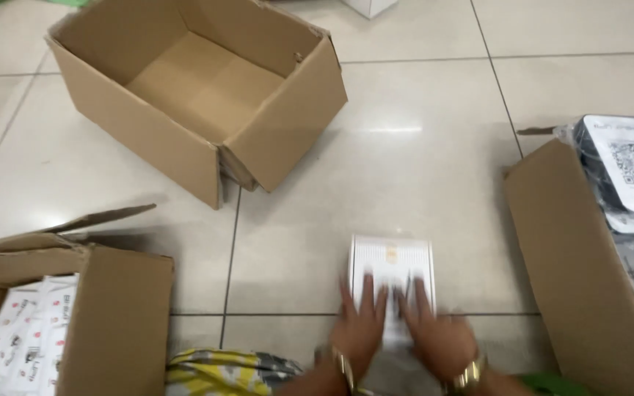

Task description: The person packs QR code labels into small white cardboard boxes and organizes these boxes into larger containers.

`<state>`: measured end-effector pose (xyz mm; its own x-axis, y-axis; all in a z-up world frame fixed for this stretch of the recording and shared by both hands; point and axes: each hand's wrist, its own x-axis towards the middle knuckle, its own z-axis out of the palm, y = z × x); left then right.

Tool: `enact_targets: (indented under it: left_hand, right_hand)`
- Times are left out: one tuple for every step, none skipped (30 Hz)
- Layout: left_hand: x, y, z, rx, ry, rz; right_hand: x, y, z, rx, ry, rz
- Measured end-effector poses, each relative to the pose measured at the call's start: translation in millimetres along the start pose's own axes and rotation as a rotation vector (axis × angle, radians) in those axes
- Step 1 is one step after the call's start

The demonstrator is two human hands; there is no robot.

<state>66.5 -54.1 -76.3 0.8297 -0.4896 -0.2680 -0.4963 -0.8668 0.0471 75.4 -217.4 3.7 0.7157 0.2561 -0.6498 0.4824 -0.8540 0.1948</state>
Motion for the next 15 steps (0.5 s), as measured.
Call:
enact_targets:
  left_hand:
    - [30.2, -8.8, -13.3, -0.022, -0.031, 0.015]
    - [58.4, -19.5, -29.3, -0.024, 0.073, -0.033]
    - [97.8, -41.3, -56.2, -0.012, 0.205, -0.091]
    - [132.9, -63.2, -87.2, 0.000, 0.336, -0.151]
    - [167.6, -89.8, -123.6, 0.022, 0.476, -0.225]
    - [161.4, -81.2, -134.1, 0.026, 0.482, -0.230]
    - [149.3, -73.5, -140.2, -0.061, 0.340, -0.156]
    - [136.2, -65.1, -146.0, -0.148, 0.198, -0.083]
    - [112.1, -69.8, -151.1, -0.140, 0.200, -0.089]
    - [86.3, -73.5, -155.3, -0.168, 0.030, -0.079]
    - [55.1, -71.7, -155.9, -0.210, -0.152, -0.071]
    - [24.6, -82.2, -154.2, -0.219, -0.163, -0.078]
    - [-10.6, -92.2, -153.2, -0.264, -0.171, -0.128]
    - [-49.6, -101.0, -153.4, -0.309, -0.178, -0.179]
    - [-91.6, -104.6, -162.1, -0.323, -0.178, -0.234]
  right_hand:
    - [25.3, 9.5, -14.7, 0.012, -0.038, -0.007]
    - [46.5, 25.0, -28.5, 0.041, 0.090, 0.078]
    - [73.0, 54.3, -52.6, 0.057, 0.247, 0.175]
    - [92.7, 88.7, -75.4, 0.071, 0.404, 0.274]
    - [112.5, 126.9, -100.6, 0.083, 0.579, 0.364]
    - [118.3, 132.2, -101.0, 0.081, 0.587, 0.361]
    - [123.7, 130.4, -97.6, 0.192, 0.605, 0.384]
    - [128.1, 127.6, -93.5, 0.303, 0.620, 0.407]
    - [129.4, 117.1, -79.7, 0.307, 0.627, 0.401]
    - [129.7, 105.2, -64.8, 0.295, 0.499, 0.315]
    - [124.2, 90.5, -43.9, 0.277, 0.353, 0.224]
    - [115.3, 79.5, -30.4, 0.276, 0.342, 0.213]
    - [106.2, 67.7, -20.9, 0.298, 0.296, 0.148]
    - [94.2, 54.5, -12.3, 0.319, 0.248, 0.084]
    - [84.3, 51.2, -11.4, 0.298, 0.252, 0.031]
